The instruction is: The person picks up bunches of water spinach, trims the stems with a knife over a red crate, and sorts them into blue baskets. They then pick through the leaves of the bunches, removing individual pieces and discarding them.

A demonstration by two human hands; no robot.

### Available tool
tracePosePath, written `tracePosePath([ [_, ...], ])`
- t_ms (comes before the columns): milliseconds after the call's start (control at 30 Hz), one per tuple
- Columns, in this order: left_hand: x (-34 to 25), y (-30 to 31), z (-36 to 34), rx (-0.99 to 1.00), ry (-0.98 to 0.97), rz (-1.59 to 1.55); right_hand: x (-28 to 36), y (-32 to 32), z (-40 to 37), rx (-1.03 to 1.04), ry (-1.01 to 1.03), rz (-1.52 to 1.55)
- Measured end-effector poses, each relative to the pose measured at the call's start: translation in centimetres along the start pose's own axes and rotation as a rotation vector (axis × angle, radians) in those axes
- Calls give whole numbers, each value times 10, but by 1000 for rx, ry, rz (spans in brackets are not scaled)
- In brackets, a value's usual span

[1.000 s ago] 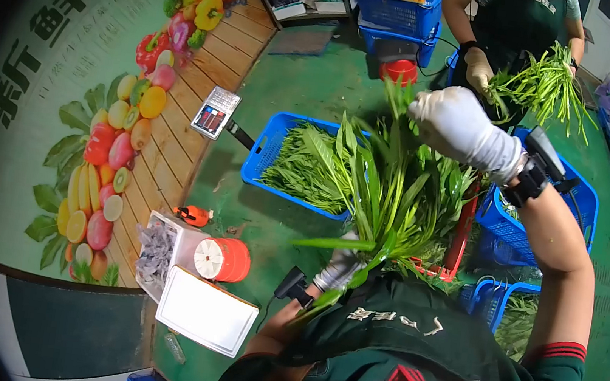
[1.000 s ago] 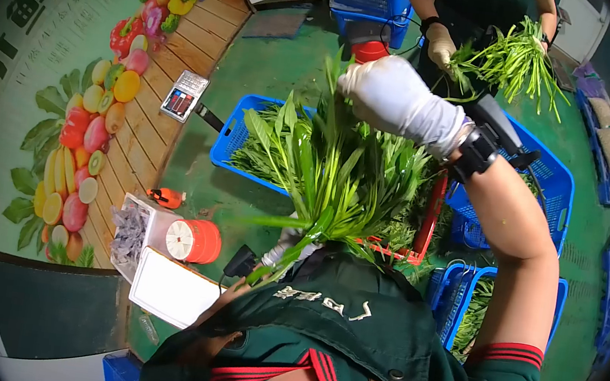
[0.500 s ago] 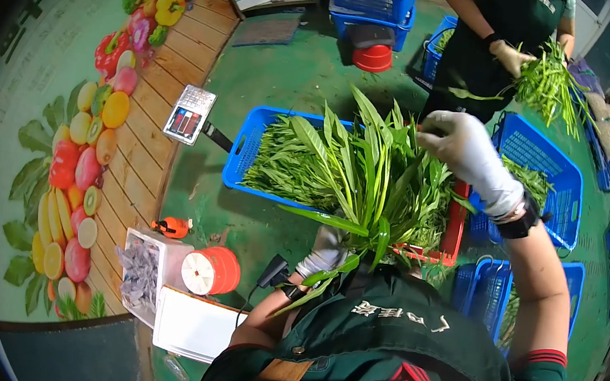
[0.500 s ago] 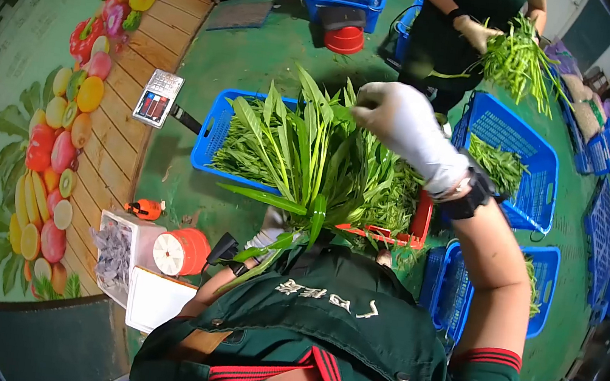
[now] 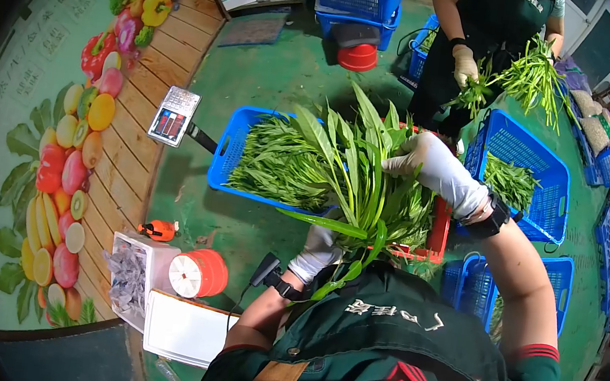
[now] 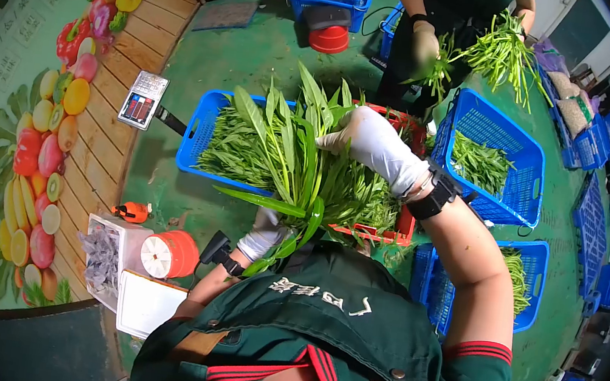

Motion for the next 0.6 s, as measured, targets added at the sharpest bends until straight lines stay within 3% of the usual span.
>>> tracePosePath([
  [33,13,-2,0,-78,47,-528,-3,2,0,0,3,-2],
  [67,8,-5,0,-81,44,-524,-7,1,1,14,20,77],
  [133,-24,-17,0,20,24,369,-11,0,1,26,50,180],
  [267,14,-6,3,-13,95,353,-24,0,-5,71,-22,239],
  [333,49,-15,3,-52,51,-923,-28,-5,-7,100,2,435],
  [367,54,-15,1,-54,57,-923,-28,-5,-10,101,0,441],
  [433,39,-5,-1,-12,56,159,-25,4,-14,67,-28,368],
  [467,44,-2,-1,-8,57,160,-30,7,-11,31,-25,469],
  [533,40,-2,-1,-2,48,545,-33,12,-4,-20,7,403],
  [567,43,-1,-2,-3,50,545,-30,17,-3,-68,39,334],
  [600,38,-5,2,-20,15,417,-28,11,-7,34,-28,211],
])
Point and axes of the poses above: each hand's wrist, its own z-axis towards the middle knuckle, its own y-axis out of the back of the hand, x = y × z, the point moved 10 cm from there along z, towards the middle knuckle, and after that the axes turned 14 degrees about x, right-handed, at the moved point
